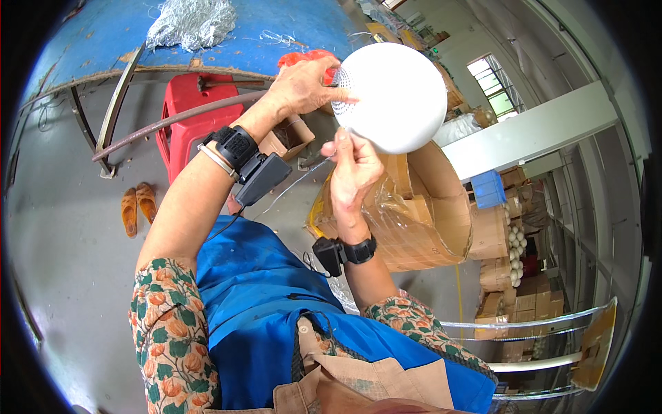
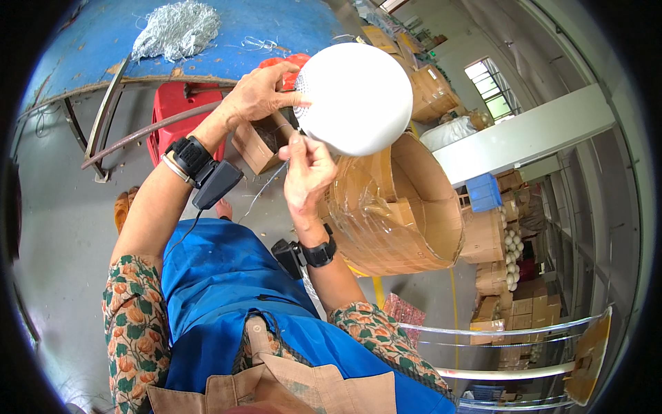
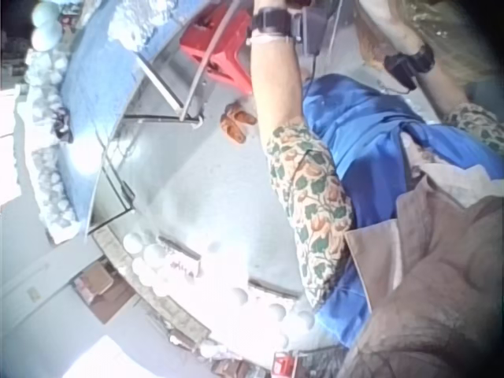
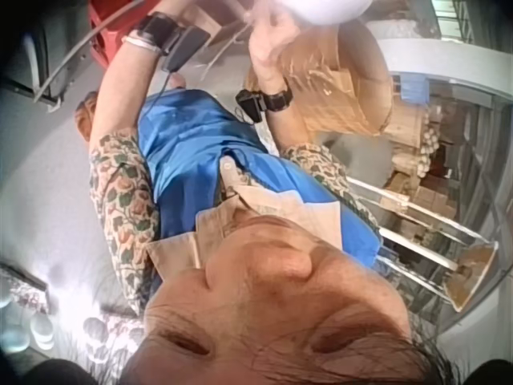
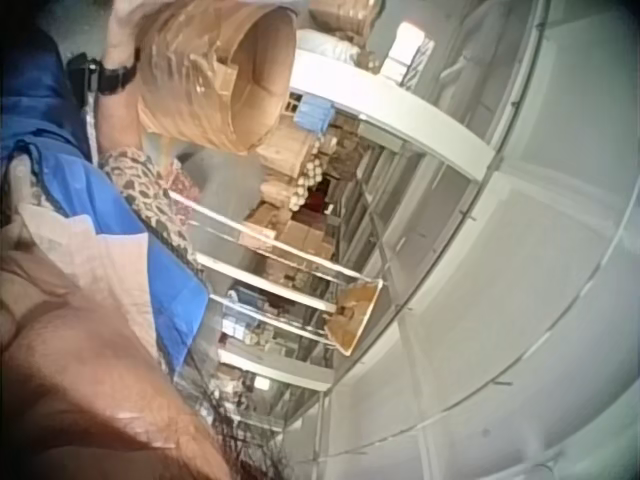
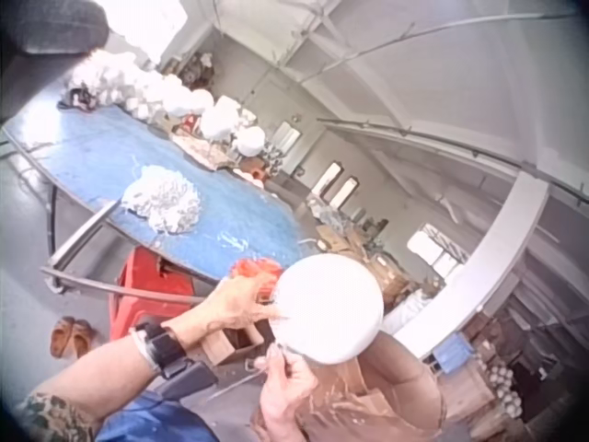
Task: Thread electrical wires through a white hemispherical light fixture cover and assemble components.
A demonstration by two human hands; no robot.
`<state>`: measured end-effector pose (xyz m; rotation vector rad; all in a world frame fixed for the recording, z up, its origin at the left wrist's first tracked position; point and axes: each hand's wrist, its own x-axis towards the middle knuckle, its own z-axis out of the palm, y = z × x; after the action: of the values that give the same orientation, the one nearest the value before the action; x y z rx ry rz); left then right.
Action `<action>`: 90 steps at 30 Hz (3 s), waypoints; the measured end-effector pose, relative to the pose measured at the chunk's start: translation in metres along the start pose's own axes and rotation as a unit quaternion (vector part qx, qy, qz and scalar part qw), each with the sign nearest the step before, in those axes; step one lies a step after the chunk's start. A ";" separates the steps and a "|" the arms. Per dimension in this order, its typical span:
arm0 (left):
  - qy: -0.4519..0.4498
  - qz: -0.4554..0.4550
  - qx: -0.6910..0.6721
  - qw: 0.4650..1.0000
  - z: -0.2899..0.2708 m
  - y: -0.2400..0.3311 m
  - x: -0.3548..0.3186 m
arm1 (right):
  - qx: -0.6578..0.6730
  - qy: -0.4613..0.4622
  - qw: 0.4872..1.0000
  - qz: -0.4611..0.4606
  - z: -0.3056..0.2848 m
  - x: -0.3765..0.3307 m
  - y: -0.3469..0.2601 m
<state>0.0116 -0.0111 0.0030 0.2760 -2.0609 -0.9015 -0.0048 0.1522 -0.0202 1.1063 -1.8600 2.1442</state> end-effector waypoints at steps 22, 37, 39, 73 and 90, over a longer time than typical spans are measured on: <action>-0.083 -0.083 -0.104 0.988 -0.014 0.019 0.002 | -0.027 0.041 0.999 -0.019 0.005 0.008 0.019; -0.065 -0.036 -0.066 0.995 -0.004 0.001 0.001 | 0.019 0.036 0.999 -0.037 0.014 0.002 0.010; -0.056 -0.020 -0.067 0.996 0.000 -0.002 0.002 | 0.025 0.023 0.999 -0.025 0.009 -0.002 0.006; 0.043 -0.036 -0.029 0.998 0.002 0.007 -0.001 | -0.013 0.025 0.993 -0.112 -0.008 0.001 0.002; -0.030 -0.033 -0.095 0.994 0.003 0.004 0.003 | -0.011 0.051 0.996 -0.074 -0.002 0.010 0.024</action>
<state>0.0084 -0.0084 0.0062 0.2164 -2.0116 -1.1507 -0.0252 0.1441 -0.0338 1.0721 -1.6984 2.0538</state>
